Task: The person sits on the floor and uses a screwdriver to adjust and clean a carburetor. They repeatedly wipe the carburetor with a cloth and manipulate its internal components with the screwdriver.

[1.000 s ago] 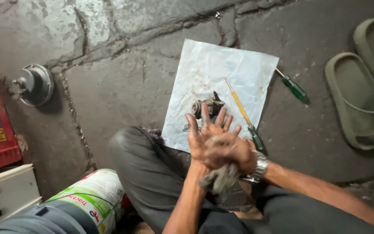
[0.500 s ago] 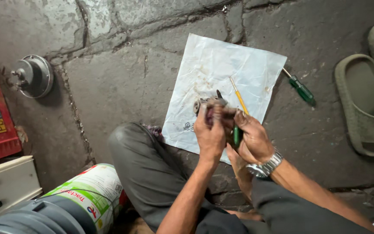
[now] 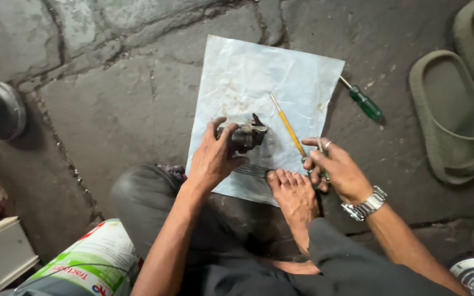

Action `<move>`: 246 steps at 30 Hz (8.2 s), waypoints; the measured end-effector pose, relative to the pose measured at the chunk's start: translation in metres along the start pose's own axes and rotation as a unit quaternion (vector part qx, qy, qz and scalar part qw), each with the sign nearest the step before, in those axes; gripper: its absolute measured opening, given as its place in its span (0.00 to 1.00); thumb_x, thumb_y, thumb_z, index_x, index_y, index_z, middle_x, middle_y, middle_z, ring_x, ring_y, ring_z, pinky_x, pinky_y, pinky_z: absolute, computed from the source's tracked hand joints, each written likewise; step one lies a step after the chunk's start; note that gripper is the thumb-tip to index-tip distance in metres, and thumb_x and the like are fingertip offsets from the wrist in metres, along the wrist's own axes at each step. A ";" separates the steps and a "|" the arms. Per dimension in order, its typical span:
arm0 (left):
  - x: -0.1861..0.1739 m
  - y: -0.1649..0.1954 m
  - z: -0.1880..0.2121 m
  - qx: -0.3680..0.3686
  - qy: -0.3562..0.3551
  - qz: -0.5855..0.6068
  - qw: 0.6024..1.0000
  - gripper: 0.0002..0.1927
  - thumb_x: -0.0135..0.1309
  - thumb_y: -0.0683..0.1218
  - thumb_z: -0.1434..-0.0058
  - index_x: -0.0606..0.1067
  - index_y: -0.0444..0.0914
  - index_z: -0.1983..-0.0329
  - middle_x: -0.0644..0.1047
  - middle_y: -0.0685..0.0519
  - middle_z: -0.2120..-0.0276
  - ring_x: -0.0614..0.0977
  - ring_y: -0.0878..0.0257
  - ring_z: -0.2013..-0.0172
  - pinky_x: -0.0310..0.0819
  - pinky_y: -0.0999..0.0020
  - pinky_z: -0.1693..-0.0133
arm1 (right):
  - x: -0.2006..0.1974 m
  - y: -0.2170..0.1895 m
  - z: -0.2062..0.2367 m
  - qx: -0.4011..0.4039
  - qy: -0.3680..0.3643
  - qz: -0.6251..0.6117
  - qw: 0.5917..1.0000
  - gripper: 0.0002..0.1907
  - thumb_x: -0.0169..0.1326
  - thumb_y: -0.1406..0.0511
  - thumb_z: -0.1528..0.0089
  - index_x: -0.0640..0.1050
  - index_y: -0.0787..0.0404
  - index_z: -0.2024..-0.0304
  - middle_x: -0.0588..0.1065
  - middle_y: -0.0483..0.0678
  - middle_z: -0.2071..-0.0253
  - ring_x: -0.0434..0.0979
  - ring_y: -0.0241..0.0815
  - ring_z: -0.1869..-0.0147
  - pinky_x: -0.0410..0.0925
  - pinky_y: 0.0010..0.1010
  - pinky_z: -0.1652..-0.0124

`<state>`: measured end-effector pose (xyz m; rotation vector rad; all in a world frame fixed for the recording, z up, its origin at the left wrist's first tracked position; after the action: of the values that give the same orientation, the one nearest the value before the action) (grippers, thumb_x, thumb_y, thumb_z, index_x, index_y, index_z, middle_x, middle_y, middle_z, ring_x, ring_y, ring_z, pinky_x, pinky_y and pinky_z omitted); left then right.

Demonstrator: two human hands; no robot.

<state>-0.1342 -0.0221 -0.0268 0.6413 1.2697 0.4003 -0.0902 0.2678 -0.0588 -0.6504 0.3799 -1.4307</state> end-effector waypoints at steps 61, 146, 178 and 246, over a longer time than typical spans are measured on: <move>0.032 -0.026 -0.032 -0.091 -0.059 0.163 0.981 0.38 0.67 0.50 0.48 0.71 0.48 0.32 0.77 0.46 0.67 0.80 0.50 0.65 0.74 0.57 0.62 | 0.065 -0.102 -0.060 -0.403 -0.039 0.492 0.771 0.12 0.62 0.70 0.40 0.80 0.63 0.53 0.72 0.52 0.64 0.76 0.52 0.63 0.70 0.39 0.63; 0.025 -0.032 -0.030 -0.015 -0.127 0.256 0.958 0.38 0.69 0.46 0.51 0.72 0.47 0.35 0.79 0.48 0.48 0.79 0.50 0.48 0.72 0.59 0.46 | 0.002 -0.007 -0.087 -0.141 -0.071 0.138 0.978 0.08 0.59 0.72 0.37 0.83 0.64 0.55 0.78 0.42 0.67 0.74 0.30 0.65 0.69 0.25 0.64; 0.027 -0.029 -0.024 -0.031 -0.122 0.223 0.967 0.37 0.69 0.45 0.52 0.72 0.49 0.36 0.75 0.47 0.59 0.78 0.49 0.55 0.72 0.58 0.52 | 0.016 -0.001 -0.071 -0.114 -0.007 0.209 0.971 0.10 0.58 0.63 0.35 0.83 0.63 0.56 0.77 0.41 0.70 0.69 0.27 0.69 0.64 0.24 0.69; 0.041 -0.029 -0.021 -0.127 -0.103 0.225 0.961 0.37 0.71 0.52 0.52 0.73 0.40 0.38 0.83 0.45 0.52 0.86 0.54 0.52 0.79 0.63 0.50 | 0.073 -0.060 -0.016 -0.407 0.133 0.373 0.823 0.11 0.65 0.69 0.39 0.82 0.62 0.54 0.77 0.49 0.64 0.79 0.42 0.65 0.70 0.32 0.67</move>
<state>-0.1454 -0.0145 -0.0791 0.7285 0.8494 0.8367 -0.1376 0.1920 -0.0239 -0.8399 1.3562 -0.5381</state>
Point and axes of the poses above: each hand's wrist, its own z-axis away from the middle knuckle, its own x-axis out of the palm, y = z × x, the point moved 4 cm from there along -z, towards the middle knuckle
